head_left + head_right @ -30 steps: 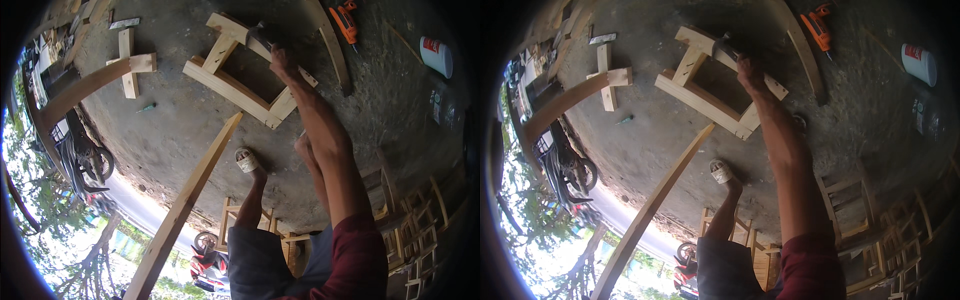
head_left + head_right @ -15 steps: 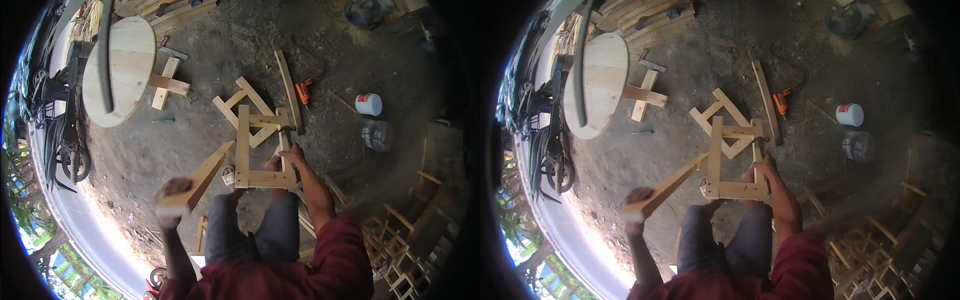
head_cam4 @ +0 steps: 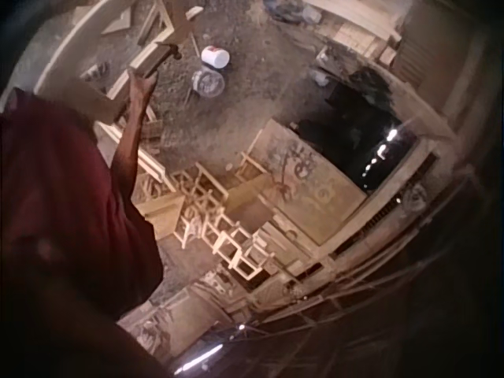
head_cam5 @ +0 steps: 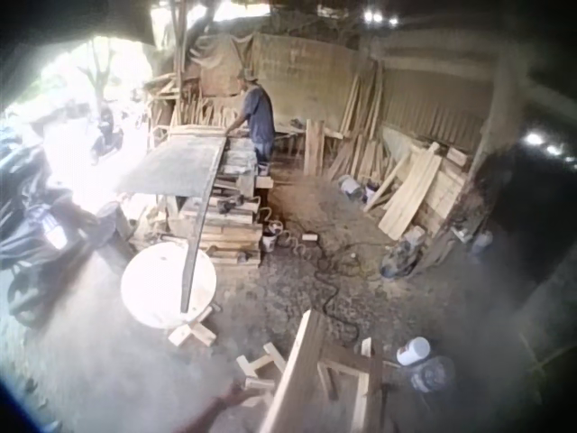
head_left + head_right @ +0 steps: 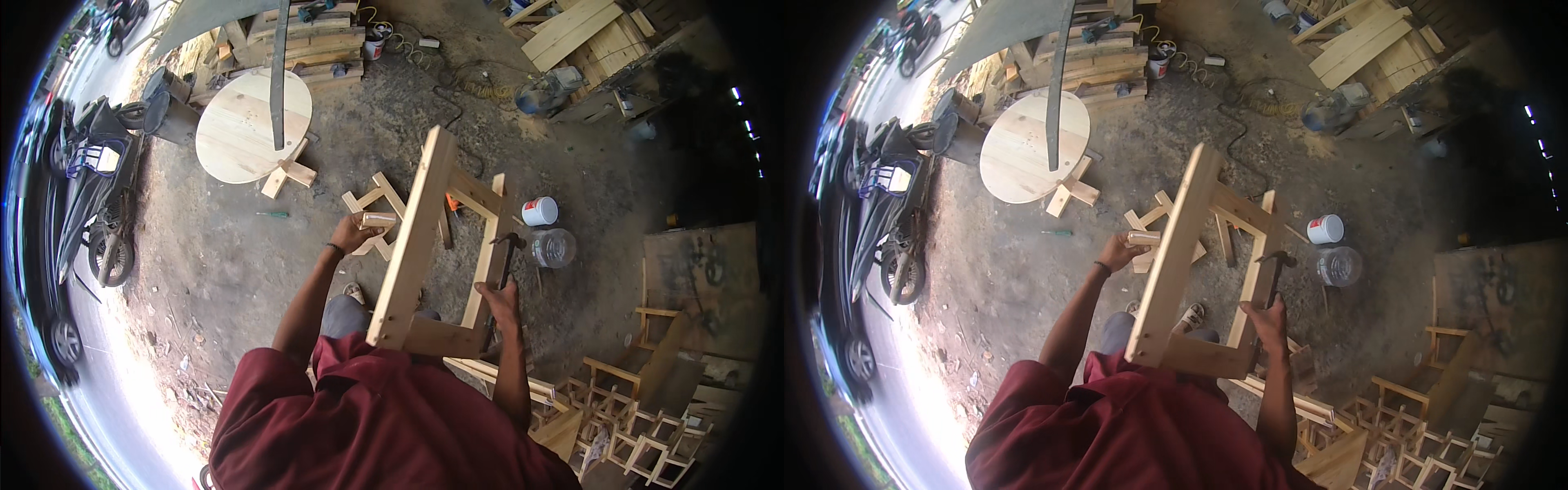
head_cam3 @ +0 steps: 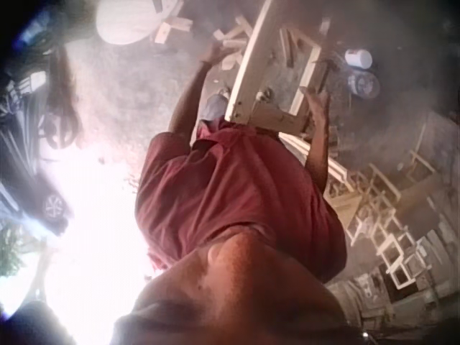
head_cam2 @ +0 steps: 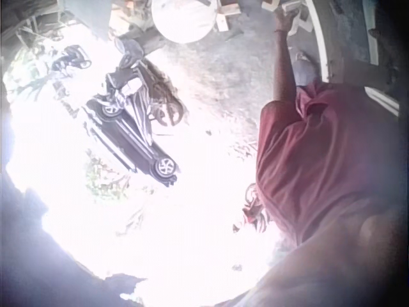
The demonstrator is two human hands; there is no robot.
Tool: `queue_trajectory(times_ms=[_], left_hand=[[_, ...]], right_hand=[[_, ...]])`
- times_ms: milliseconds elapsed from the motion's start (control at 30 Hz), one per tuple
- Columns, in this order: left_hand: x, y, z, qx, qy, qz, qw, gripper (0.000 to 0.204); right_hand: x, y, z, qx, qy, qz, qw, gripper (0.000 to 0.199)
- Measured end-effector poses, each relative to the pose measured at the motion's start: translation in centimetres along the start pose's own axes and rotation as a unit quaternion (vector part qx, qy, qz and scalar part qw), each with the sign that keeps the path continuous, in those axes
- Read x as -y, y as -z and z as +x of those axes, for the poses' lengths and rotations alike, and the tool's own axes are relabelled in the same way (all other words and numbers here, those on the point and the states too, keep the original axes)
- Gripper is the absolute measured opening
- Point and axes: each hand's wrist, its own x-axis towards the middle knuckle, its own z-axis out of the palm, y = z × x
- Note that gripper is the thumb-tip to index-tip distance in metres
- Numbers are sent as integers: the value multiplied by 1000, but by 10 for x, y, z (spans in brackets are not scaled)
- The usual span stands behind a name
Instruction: The person selects nails from a plastic container and hammers them into a wooden frame, then applies wood glue to another piece of wood to join components together.
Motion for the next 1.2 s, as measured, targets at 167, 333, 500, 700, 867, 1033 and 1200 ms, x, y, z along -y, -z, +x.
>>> queue_trajectory(times_ms=[167,333,500,700,867,1033,1200], left_hand=[[26,-1,6,-1,-49,65,997,26],[37,-13,-7,56,33,-127,990,42],[-11,-16,-20,-32,-105,90,990,42],[-5,-14,-20,-53,-136,110,983,40],[5,-16,-7,-47,-154,106,981,39],[3,-11,-10,-43,-163,101,980,37],[-17,-4,-15,-25,-122,74,990,36]], right_hand=[[38,-26,-39,-9,59,-24,998,58],[64,-47,-59,7,39,-107,993,66],[62,-54,-75,13,81,-140,987,60],[75,-60,-87,35,51,-147,987,64],[63,-68,-88,8,71,-133,989,59],[77,-76,-95,17,36,-139,990,66],[74,-86,-94,7,51,-138,989,68]])
